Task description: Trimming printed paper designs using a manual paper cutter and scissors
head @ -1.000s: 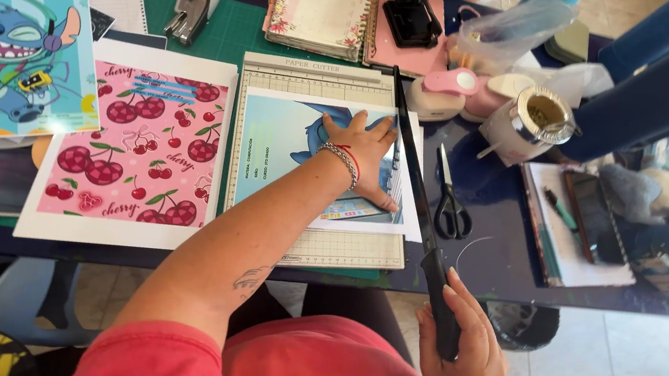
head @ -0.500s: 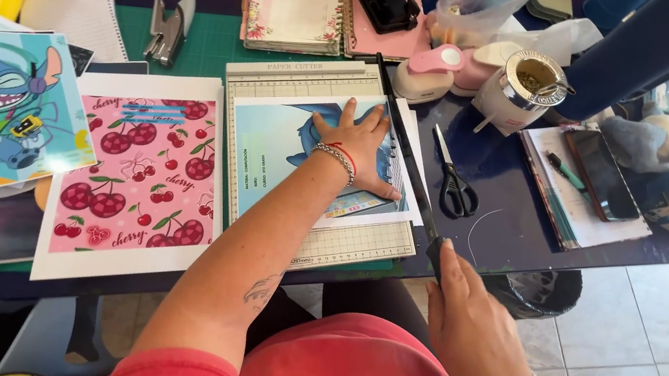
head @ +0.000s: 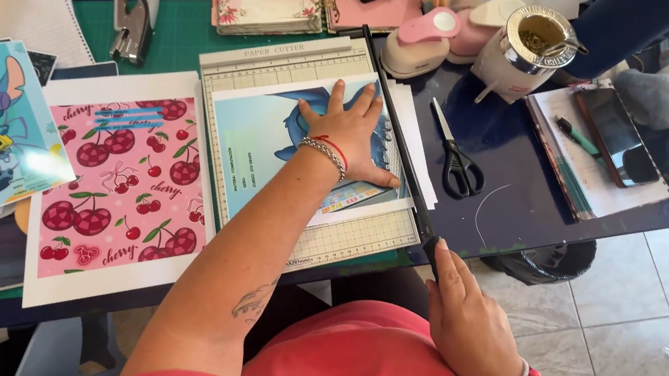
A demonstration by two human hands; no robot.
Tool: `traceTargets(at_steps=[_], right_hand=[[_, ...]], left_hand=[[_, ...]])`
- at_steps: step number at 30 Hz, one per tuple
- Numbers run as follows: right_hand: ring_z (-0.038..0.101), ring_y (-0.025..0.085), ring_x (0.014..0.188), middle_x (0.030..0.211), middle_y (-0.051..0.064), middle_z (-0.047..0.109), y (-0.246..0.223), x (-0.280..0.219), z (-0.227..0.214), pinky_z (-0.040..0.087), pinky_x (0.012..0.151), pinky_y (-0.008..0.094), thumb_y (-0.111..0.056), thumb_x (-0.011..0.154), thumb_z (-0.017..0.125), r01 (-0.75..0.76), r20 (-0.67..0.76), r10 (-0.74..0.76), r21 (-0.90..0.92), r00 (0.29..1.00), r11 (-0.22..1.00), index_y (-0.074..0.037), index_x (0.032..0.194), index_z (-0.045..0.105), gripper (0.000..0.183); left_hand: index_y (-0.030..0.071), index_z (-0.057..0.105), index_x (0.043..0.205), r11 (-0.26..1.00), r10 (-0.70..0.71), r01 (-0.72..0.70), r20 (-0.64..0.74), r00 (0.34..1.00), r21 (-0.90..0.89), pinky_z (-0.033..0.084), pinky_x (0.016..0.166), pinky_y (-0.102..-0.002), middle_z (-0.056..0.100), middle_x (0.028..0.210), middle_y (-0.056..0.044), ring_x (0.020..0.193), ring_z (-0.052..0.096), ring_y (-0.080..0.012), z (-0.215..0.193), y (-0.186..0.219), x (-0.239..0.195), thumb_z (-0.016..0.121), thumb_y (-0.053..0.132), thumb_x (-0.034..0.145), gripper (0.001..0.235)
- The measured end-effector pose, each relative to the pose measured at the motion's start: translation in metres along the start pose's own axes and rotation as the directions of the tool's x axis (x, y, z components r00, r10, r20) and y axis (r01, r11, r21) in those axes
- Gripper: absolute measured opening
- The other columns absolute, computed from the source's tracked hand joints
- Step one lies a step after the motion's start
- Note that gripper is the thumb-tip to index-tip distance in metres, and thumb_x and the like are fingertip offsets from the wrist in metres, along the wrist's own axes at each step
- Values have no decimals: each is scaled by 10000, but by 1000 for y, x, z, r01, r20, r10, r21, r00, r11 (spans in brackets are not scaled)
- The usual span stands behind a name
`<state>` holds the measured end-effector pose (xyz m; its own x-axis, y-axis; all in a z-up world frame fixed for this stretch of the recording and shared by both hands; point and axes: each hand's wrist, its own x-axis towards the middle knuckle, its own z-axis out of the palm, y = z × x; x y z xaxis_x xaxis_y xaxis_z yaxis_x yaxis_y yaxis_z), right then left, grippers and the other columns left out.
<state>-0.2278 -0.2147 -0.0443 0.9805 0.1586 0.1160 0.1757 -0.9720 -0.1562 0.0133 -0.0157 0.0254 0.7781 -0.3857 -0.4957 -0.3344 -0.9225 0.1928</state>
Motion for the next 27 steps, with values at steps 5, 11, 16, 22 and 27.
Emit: traceTargets(at_steps=[5, 11, 16, 22, 27], right_hand=[[701, 494, 675, 1507, 119, 540, 7, -5, 26, 514, 396, 598, -246, 946, 578, -44, 48, 40, 87, 998, 995, -108, 1574, 308, 697], [669, 413, 1141, 1522, 137, 540, 5, -1, 2, 598, 655, 561, -189, 938, 579, -47, 4, 49, 314, 999, 948, -106, 1561, 358, 666], [626, 255, 1328, 1462, 142, 620, -10, 12, -70, 461, 1131, 370, -90, 890, 651, 136, -258, -2, 503, 966, 854, -63, 1323, 636, 433], [808, 291, 955, 1548, 272, 503, -21, 18, -100, 631, 955, 328, 88, 852, 649, 297, -400, 52, 756, 915, 583, 18, 1342, 549, 506], [771, 283, 942, 1508, 245, 565, -33, 26, -102, 641, 807, 305, 75, 909, 597, 279, -435, 143, 762, 889, 584, 54, 1425, 495, 526]], left_hand=[[218, 28, 1666, 1000, -4, 4, 8, 1000, 7, 89, 1123, -859, -124, 1740, 86, 1579, -153, -353, -3, 0, -4, 609, 891, 647, 1352], [241, 67, 1664, 1000, 1, 0, -33, 999, 21, 120, 1130, -845, -76, 1743, 94, 1587, -94, -345, -2, 0, -8, 596, 888, 641, 1321], [226, 95, 1664, 996, -37, 47, -124, 992, 73, 227, 1116, -749, -4, 1748, 38, 1577, 15, -388, 7, -9, -21, 403, 971, 638, 1305], [154, 353, 1566, 910, -305, 380, -352, 885, 167, 366, 990, -615, 409, 1534, -95, 1286, 478, -377, 41, -44, -24, 304, 1120, 652, 1331], [46, 316, 1586, 891, -361, 454, -594, 719, 8, 179, 1141, -767, 229, 1672, -215, 1511, 151, -552, 68, -69, -21, 252, 1062, 744, 1321]])
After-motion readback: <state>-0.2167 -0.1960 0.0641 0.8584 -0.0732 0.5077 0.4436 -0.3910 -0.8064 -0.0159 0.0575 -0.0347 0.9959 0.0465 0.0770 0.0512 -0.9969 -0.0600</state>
